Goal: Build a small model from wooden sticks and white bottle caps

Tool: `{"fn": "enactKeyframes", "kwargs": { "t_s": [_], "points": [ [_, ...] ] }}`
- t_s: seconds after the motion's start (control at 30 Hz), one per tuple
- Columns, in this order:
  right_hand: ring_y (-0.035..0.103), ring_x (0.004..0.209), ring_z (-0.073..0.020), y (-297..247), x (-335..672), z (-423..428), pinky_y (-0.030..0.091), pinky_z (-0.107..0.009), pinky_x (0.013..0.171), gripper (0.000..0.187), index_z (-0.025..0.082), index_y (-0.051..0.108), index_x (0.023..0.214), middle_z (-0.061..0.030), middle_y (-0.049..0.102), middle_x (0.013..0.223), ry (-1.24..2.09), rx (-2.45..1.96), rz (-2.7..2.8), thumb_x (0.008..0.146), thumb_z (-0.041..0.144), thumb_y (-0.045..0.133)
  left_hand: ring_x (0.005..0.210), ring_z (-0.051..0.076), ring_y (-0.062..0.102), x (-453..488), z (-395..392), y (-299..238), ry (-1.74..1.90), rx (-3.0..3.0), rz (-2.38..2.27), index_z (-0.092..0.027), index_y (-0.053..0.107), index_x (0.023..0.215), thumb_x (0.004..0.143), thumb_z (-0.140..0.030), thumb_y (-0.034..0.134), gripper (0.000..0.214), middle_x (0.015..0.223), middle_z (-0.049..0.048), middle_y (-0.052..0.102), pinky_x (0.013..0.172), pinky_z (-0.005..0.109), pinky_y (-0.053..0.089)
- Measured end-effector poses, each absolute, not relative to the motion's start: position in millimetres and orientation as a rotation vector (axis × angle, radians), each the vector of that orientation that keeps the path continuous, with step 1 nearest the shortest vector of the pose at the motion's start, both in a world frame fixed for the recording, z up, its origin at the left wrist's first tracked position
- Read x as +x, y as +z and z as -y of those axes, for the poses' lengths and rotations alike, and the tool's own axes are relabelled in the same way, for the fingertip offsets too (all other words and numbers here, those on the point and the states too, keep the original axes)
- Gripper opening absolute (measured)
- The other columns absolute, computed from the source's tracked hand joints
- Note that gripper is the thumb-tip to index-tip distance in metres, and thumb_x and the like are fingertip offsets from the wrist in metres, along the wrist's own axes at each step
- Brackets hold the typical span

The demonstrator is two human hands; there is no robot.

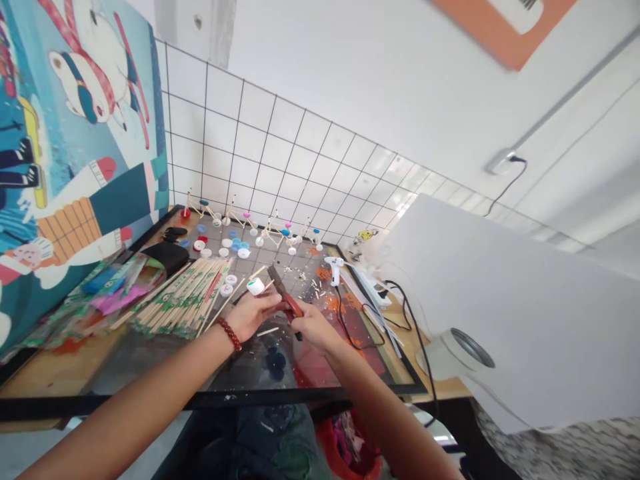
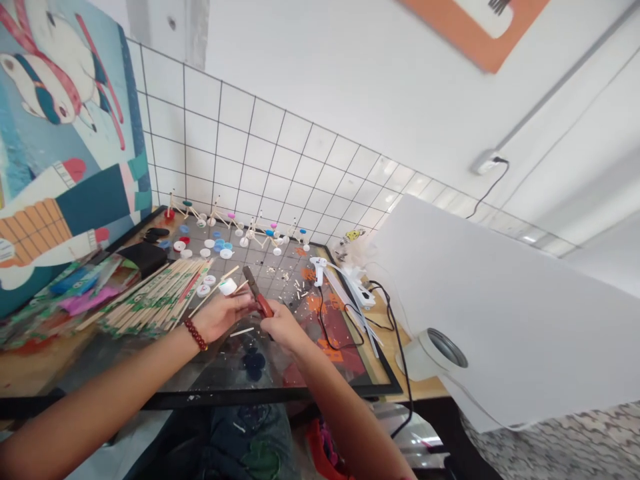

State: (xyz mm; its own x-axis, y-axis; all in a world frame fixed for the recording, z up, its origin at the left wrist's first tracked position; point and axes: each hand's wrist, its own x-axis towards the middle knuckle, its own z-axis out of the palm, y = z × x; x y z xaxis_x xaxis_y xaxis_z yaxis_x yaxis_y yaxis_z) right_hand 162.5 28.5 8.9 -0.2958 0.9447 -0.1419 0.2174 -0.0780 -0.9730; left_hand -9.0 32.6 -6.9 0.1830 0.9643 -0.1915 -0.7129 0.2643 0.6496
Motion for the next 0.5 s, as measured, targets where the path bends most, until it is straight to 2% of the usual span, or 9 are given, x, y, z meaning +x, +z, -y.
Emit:
{"fn": "enactKeyframes", "kwargs": {
  "t_s": [0.1,0.27,0.33,0.5],
  "points": [
    [0.057,0.081,-0.0206,12,157,-29,0.041,-0.030,0.072,0.054,0.019,0.079,0.098,-0.0016,0.071,0.089,1.401,-1.232,1.584,0.051,0.012,0.055,0.077,0.016,0.075,-6,-30,-9,1.210,0.509,-0.583,-0.016,0.074,0.087,0.065,-0.002,0.090,0.031,0.091,0.0056,0.079,0.075,0.025,0.061],
    [0.063,0.098,-0.0259,14,155,-27,0.048,-0.033,0.084,0.046,0.021,0.081,0.088,-0.0036,0.074,0.106,1.416,-1.197,1.619,0.050,0.012,0.055,0.071,0.017,0.074,-11,-37,-10,1.348,0.394,-0.618,-0.018,0.070,0.090,0.067,-0.002,0.088,0.033,0.083,0.0019,0.077,0.072,0.030,0.064],
    [0.063,0.102,-0.0275,14,156,-27,0.048,-0.035,0.088,0.046,0.022,0.081,0.087,-0.0035,0.074,0.106,1.410,-1.217,1.605,0.050,0.012,0.055,0.074,0.018,0.075,-14,-40,-10,1.389,0.369,-0.641,-0.018,0.070,0.093,0.070,-0.002,0.086,0.032,0.086,0.0037,0.078,0.073,0.030,0.064],
    [0.063,0.101,-0.0279,9,161,-26,0.048,-0.036,0.089,0.047,0.021,0.081,0.091,-0.0037,0.074,0.102,1.430,-1.229,1.637,0.052,0.011,0.057,0.075,0.020,0.075,-17,-44,-10,1.365,0.297,-0.688,-0.019,0.069,0.084,0.078,-0.007,0.082,0.019,0.085,0.0055,0.078,0.071,0.032,0.064]
  ]
}}
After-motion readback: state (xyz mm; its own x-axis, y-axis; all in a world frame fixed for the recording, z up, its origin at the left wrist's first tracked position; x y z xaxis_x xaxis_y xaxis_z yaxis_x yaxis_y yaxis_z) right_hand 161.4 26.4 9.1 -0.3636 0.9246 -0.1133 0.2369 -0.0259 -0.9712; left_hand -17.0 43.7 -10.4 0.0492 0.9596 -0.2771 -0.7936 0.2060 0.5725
